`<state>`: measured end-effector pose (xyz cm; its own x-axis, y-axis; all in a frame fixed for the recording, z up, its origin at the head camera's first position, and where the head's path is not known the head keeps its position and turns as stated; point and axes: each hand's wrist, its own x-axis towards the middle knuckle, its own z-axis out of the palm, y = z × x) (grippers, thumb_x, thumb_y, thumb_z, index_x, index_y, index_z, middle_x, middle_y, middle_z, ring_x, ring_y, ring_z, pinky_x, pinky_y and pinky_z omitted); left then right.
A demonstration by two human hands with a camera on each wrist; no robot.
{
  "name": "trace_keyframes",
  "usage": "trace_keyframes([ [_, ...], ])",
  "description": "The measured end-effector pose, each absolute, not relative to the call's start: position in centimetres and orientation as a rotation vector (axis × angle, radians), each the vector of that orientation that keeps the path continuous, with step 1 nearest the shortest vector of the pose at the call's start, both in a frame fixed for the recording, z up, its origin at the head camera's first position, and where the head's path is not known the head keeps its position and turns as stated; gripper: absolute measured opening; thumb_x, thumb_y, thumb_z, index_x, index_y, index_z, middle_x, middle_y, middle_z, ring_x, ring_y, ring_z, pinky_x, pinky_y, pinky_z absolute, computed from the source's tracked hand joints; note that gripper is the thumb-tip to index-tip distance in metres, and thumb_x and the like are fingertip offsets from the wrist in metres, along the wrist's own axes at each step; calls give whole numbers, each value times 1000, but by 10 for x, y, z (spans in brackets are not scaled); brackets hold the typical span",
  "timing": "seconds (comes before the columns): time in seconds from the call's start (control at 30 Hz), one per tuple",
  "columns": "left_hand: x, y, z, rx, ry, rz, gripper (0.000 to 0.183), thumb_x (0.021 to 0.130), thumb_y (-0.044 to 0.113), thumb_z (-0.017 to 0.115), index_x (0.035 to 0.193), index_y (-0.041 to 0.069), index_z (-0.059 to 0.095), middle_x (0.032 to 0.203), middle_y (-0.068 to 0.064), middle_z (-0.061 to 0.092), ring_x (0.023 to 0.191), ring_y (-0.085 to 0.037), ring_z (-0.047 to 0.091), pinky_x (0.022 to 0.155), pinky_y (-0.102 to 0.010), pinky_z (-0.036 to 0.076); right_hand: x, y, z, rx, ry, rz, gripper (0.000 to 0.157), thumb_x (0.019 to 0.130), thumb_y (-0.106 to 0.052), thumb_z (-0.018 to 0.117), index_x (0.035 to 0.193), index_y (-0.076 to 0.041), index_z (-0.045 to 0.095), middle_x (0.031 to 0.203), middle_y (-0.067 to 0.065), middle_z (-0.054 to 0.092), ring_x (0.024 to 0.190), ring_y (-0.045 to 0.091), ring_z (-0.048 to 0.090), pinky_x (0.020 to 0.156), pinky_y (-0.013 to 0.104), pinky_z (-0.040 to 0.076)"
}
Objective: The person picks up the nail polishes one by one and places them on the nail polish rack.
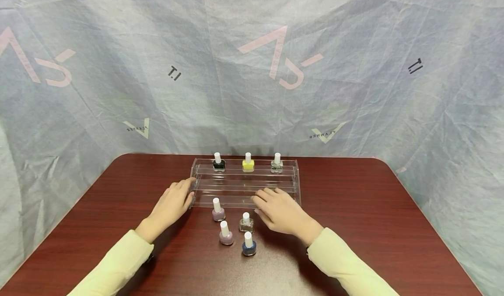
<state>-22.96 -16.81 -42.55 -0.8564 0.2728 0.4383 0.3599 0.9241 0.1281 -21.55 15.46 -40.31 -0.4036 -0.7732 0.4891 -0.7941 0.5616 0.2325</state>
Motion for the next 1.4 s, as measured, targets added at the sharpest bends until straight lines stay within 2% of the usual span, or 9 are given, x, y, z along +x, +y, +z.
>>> trace_keyframes([
  [0.47,-229,-168,-424,-462,-2660,-299,41,87,15,59,125,4,51,113,-12,62,98,-32,57,76,-44,47,-206,143,-403,1354,-2223,63,19,84,-22,57,101,-15,58,95,-5,57,84,14,55,70,31,45],
  [0.73,-229,-169,-424,-472,-2649,-301,40,87,15,60,125,4,51,111,-12,62,97,-32,58,75,-44,47,-204,138,-407,1403,-2201,74,27,83,-20,59,109,-15,58,97,-5,58,86,13,57,69,30,46],
  [1.4,-230,-169,-426,-467,-2655,-301,41,86,14,61,124,4,51,110,-12,63,96,-32,57,76,-43,47,-202,133,-416,1459,-2197,-4,23,84,-18,57,107,-18,55,98,-6,57,90,9,56,71,28,46],
])
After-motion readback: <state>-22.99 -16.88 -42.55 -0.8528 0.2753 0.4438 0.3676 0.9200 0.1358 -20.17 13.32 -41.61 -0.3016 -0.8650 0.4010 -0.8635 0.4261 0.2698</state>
